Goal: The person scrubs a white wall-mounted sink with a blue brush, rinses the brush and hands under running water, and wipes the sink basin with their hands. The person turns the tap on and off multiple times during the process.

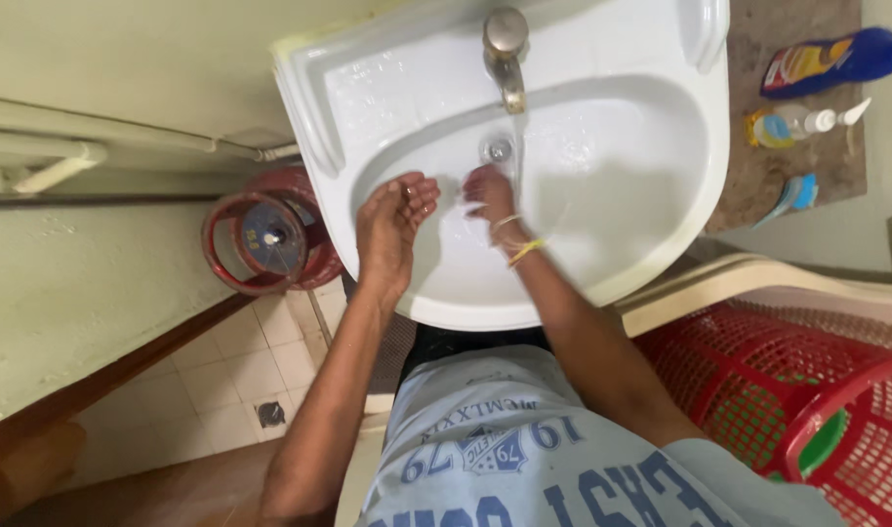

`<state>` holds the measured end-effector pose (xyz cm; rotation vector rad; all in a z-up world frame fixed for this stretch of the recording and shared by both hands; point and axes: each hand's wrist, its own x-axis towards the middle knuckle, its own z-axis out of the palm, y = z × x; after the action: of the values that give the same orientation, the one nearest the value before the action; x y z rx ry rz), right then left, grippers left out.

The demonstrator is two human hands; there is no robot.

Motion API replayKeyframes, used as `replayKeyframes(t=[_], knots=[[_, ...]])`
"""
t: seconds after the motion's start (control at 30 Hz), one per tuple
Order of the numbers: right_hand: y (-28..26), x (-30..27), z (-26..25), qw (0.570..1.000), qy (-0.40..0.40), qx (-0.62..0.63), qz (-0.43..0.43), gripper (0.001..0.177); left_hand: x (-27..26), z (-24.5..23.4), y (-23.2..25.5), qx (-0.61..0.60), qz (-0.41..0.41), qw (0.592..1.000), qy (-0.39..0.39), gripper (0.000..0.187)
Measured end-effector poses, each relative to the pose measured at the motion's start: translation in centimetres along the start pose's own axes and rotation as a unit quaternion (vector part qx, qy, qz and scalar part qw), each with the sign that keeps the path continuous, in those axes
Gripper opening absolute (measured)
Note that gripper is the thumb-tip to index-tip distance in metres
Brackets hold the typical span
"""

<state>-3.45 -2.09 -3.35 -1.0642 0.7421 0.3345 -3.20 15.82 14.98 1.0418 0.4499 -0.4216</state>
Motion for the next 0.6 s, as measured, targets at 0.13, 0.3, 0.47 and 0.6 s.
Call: replayKeyframes(t=[0.13,0.3,0.47,0.6], knots=[[-2.9,5.1,-5.9,0.939,-0.077,0.311,0.122,0.029,-0.1,0.1,-1.0,0.070,-0.030,0.997,0.029,0.037],[-5.5,2.2,-5.0,0.941,-0.162,0.258,0.148,0.025,-1.7,-1.0,-1.9,0.415,0.232,0.877,0.064,0.038],[-7.1,0.2,-5.4,0.968,-0.208,0.122,-0.068,0.050,-7.3,-5.1,-4.3,0.552,0.348,0.741,0.158,0.046],[-6.9,-1.5,-7.5,0.955,-0.151,-0.230,-0.110,0.060,-10.5,-5.4,-7.8,0.610,0.262,0.720,0.205,0.076]])
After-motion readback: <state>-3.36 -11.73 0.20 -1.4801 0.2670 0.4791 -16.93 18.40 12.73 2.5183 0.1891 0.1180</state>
